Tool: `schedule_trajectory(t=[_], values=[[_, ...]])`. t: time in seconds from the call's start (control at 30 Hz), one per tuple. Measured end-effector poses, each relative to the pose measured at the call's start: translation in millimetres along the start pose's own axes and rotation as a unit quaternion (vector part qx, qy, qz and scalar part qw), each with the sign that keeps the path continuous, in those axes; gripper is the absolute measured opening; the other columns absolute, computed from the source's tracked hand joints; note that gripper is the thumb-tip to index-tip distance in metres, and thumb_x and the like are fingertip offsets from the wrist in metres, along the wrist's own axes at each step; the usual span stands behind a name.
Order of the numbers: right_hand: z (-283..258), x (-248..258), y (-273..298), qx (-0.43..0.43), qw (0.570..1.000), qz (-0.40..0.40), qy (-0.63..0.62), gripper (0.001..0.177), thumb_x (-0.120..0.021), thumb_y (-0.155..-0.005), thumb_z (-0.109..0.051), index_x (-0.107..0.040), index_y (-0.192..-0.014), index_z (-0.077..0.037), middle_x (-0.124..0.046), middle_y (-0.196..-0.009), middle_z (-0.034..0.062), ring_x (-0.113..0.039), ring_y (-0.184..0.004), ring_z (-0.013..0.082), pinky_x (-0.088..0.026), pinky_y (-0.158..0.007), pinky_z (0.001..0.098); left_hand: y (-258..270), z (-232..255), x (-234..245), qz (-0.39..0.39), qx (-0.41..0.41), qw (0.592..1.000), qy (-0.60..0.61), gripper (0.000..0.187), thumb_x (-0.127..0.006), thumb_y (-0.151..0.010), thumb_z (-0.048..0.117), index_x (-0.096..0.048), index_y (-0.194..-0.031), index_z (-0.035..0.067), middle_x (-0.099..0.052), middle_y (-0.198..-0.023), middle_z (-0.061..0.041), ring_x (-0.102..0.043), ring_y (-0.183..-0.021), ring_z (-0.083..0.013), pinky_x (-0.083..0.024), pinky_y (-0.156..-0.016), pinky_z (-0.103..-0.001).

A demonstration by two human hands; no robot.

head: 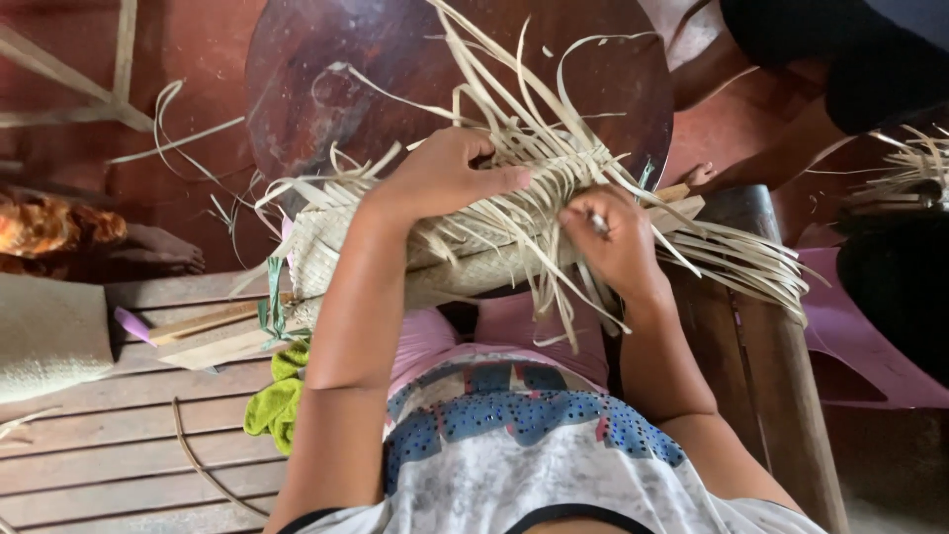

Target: Weaving natural fiber strands into a structured object.

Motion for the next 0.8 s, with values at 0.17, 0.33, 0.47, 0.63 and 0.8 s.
schedule_trajectory(t=[0.17, 0.33, 0.47, 0.63, 0.8], values=[[-4, 0, -4, 0.007, 0.999, -0.006, 0.034, 0.008, -0.080, -0.094, -0.012, -0.074, -0.093, -0.008, -0.067, -0.094, 0.0148, -0.069, -0.091, 0.0394, -0.053, -0.085, 0.0439, -19, 3, 6, -0.064, 0.006, 0.997, -0.044, 0.052, -0.073, -0.091, 0.045, -0.046, -0.056, 0.019, -0.033, -0.048, 0.003, -0.026, -0.042, -0.0134, -0.030, -0.049, -0.033], [-15, 17, -7, -0.036, 0.997, -0.035, 0.063, 0.007, -0.079, -0.094, -0.018, -0.076, -0.098, -0.013, -0.067, -0.096, 0.0148, -0.071, -0.091, 0.0393, -0.054, -0.084, 0.0438, -22, -10, -2, -0.041, 0.011, 0.998, -0.043, 0.056, -0.075, -0.089, 0.035, -0.038, -0.050, 0.019, -0.030, -0.042, 0.004, -0.023, -0.038, -0.0136, -0.027, -0.047, -0.032], [-64, 48, -17, -0.122, 0.982, -0.121, 0.075, 0.014, -0.075, -0.092, -0.019, -0.074, -0.103, -0.009, -0.072, -0.093, 0.0237, -0.069, -0.092, 0.0458, -0.051, -0.084, 0.0533, -16, -9, -3, -0.070, 0.002, 0.998, -0.006, 0.035, -0.078, -0.085, 0.038, -0.059, -0.074, 0.011, -0.055, -0.067, -0.006, -0.050, -0.064, -0.0207, -0.041, -0.066, -0.036], [-65, 33, -32, -0.044, 0.995, -0.011, 0.093, 0.006, -0.078, -0.096, -0.015, -0.079, -0.102, -0.017, -0.073, -0.088, 0.0097, -0.074, -0.087, 0.0334, -0.057, -0.078, 0.0398, -29, -18, -11, -0.098, 0.034, 0.995, -0.003, 0.031, -0.083, -0.077, 0.038, -0.072, -0.075, 0.010, -0.058, -0.067, -0.004, -0.060, -0.065, -0.0225, -0.048, -0.067, -0.036], [-31, 16, -39, -0.014, 0.976, 0.015, 0.216, 0.008, -0.084, -0.092, -0.025, -0.078, -0.097, -0.023, -0.073, -0.086, 0.0016, -0.074, -0.082, 0.0244, -0.057, -0.072, 0.0331, -37, -16, -19, -0.076, 0.010, 0.996, -0.035, 0.057, -0.086, -0.080, 0.038, -0.043, -0.049, 0.016, -0.029, -0.045, 0.004, -0.029, -0.041, -0.0141, -0.030, -0.048, -0.031]])
Point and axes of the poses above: each hand's wrist, its own y-axis away from the middle knuckle, its own x-axis out of the back of the hand, z = x × y, the point moved 1 cm from there along -y, towards the middle knuckle
